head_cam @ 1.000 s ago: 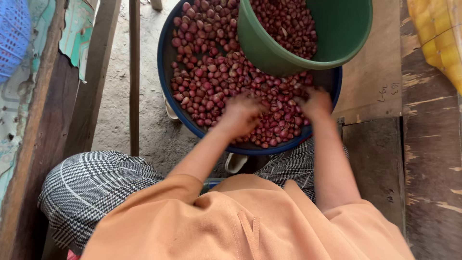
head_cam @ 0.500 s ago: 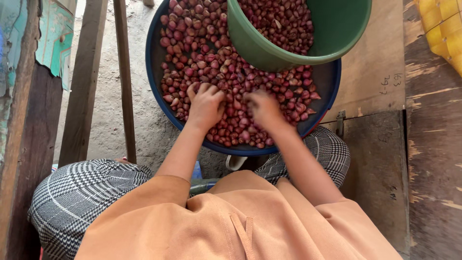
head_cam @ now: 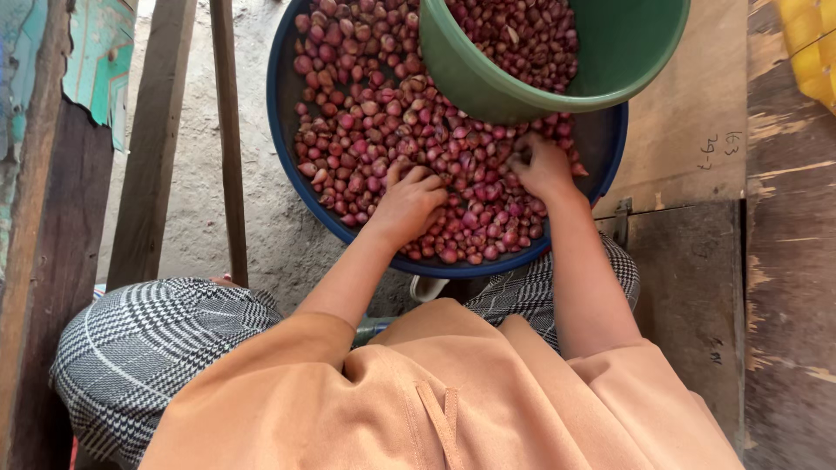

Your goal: The person sits in front of a large basin filled with unpeeled shallots and peels off the dry outer skins by hand, one shallot at a time. Peeled shallots are placed into a green bucket set in the basin, and discarded skins collect in a white bowl on the table beside them.

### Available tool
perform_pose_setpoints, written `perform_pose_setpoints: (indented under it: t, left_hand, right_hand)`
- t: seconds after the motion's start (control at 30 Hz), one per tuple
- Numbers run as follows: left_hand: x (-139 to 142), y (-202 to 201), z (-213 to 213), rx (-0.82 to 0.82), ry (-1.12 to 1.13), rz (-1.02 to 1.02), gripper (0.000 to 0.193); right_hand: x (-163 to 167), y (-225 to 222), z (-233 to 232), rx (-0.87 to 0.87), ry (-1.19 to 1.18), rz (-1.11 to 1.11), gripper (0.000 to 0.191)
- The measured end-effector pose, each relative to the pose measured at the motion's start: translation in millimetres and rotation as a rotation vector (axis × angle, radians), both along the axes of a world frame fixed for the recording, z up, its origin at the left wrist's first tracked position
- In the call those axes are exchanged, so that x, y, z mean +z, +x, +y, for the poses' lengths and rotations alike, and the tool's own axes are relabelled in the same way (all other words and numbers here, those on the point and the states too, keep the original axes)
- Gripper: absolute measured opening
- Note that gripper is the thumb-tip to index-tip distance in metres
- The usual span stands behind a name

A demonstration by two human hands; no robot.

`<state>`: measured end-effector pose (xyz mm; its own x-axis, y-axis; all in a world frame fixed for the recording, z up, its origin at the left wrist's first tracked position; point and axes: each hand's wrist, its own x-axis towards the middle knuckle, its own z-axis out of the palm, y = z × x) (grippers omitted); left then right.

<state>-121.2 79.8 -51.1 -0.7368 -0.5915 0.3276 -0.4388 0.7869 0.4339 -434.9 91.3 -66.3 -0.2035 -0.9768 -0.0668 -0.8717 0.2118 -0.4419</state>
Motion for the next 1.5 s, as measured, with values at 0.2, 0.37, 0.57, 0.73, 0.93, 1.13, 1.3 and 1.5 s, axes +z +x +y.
perform_pose_setpoints:
  t: [0.2, 0.37, 0.57, 0.73, 0.93, 1.13, 1.3, 1.5]
  left_hand:
    - [18.4, -19.8, 6.6, 0.155, 0.148, 0.423, 0.017]
    - [11.0, -53.3, 4.6, 0.277, 1.742, 1.073, 0.033]
    - [-15.8, -29.4, -19.2, 0.274, 1.723, 1.142, 0.030]
    - [-8.0, -22.1, -15.5, 0.383, 1.688, 0.911, 0.028]
    - [-7.1, -48.8, 9.3, 0.116, 1.479, 0.920, 0.031]
    - [-6.7, -37.9, 1.3, 0.130, 1.576, 0.972, 0.025]
    - [8.2, -12.2, -20.5, 0.191, 1.741, 1.137, 0.026]
    - [19.0, -8.0, -24.9, 0.251, 1.901, 1.192, 0.027]
  right_hand:
    - [44.3, 7.2, 16.1, -0.349, -0.009, -1.059, 0.026]
    - [76.3, 34.4, 33.8, -0.047, -0.035, -0.935, 0.031]
    - [53.7, 58.6, 40.9, 0.331, -0.104, 0.012, 0.036]
    - [47.8, 49.3, 40.6, 0.128, 0.055, -0.522, 0.029]
    - [44.4, 73.6, 42.1, 0.007, 0.067, -0.974, 0.015]
    - [50.6, 69.7, 47.3, 0.089, -0.242, -0.526, 0.010]
    - [83.9, -20.6, 51.7, -0.202, -0.052, -0.240, 0.024]
    - [34.9, -18.1, 59.7, 0.074, 0.122, 0.066, 0.038]
